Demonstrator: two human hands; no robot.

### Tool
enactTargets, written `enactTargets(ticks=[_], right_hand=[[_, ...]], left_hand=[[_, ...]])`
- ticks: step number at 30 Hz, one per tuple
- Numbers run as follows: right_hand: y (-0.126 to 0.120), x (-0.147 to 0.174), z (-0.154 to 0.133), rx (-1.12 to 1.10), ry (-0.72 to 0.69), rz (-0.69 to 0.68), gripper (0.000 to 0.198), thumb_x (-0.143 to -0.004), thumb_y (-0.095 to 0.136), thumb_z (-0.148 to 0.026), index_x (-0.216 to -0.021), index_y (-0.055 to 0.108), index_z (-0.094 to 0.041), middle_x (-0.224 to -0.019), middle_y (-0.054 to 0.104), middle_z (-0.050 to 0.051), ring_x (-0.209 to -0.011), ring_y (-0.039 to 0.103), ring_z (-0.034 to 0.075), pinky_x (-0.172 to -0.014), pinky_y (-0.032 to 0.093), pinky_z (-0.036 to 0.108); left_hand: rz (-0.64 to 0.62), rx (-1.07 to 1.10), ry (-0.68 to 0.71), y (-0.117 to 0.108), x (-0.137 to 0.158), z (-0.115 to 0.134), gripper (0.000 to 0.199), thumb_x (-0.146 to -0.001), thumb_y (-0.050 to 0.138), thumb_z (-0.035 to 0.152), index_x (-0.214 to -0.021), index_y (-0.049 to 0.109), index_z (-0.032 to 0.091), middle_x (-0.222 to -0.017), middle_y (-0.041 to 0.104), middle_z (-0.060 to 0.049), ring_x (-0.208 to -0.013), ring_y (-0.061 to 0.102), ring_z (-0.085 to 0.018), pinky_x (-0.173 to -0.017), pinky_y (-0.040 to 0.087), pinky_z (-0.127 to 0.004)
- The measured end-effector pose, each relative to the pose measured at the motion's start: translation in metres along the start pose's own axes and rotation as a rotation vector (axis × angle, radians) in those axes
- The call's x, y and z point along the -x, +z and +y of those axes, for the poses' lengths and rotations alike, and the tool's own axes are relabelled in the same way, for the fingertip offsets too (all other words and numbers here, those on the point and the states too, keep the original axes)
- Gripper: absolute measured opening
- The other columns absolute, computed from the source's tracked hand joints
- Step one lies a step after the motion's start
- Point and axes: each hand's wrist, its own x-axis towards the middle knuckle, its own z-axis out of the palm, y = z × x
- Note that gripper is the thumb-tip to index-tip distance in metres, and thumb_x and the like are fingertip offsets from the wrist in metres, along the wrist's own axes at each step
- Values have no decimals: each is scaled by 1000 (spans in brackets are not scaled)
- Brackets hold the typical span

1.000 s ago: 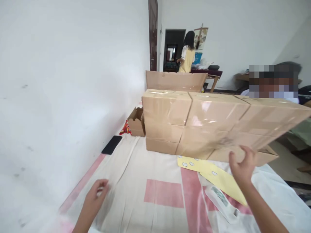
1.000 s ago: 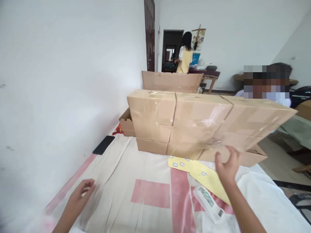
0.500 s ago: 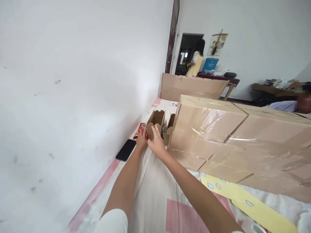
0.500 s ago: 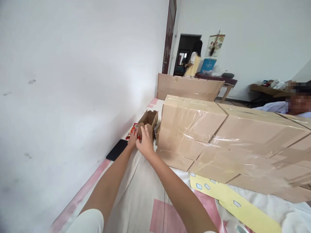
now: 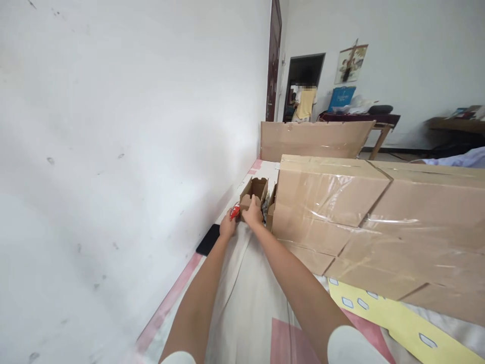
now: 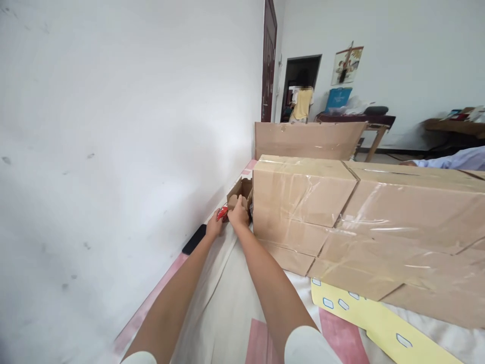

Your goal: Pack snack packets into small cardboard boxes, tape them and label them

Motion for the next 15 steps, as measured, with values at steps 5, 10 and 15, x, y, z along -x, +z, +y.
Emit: enactTargets(ticks=[5, 10, 15], right_hand=[[-8, 6, -6, -91, 28, -79, 40, -100, 48, -21, -140, 42, -19, -116, 67, 13, -82, 70, 19, -77, 52, 32], [-19, 51, -11, -191, -90, -101, 17, -103, 43, -20, -119, 51, -21, -102, 66, 6, -72, 61, 14, -69, 43, 26], [-39, 110, -10, -331, -247, -54, 7, -95, 55, -14, -95, 52, -21, -91, 67, 2, -83, 60, 15, -71, 38, 25]], left_hand=[[32, 46, -73, -5, 17, 9, 45, -97, 61, 42, -136, 57, 20, -138, 59, -12, -121, 61, -27, -102, 52, -52], [65, 80, -107, -23, 65, 10, 47, -98, 59, 45, -137, 56, 20, -135, 62, -12, -119, 63, -26, -103, 52, -51], [152, 129, -98, -50, 139, 18, 51, -99, 50, 38, -147, 51, 21, -134, 67, -14, -126, 63, -31, -105, 48, -45]])
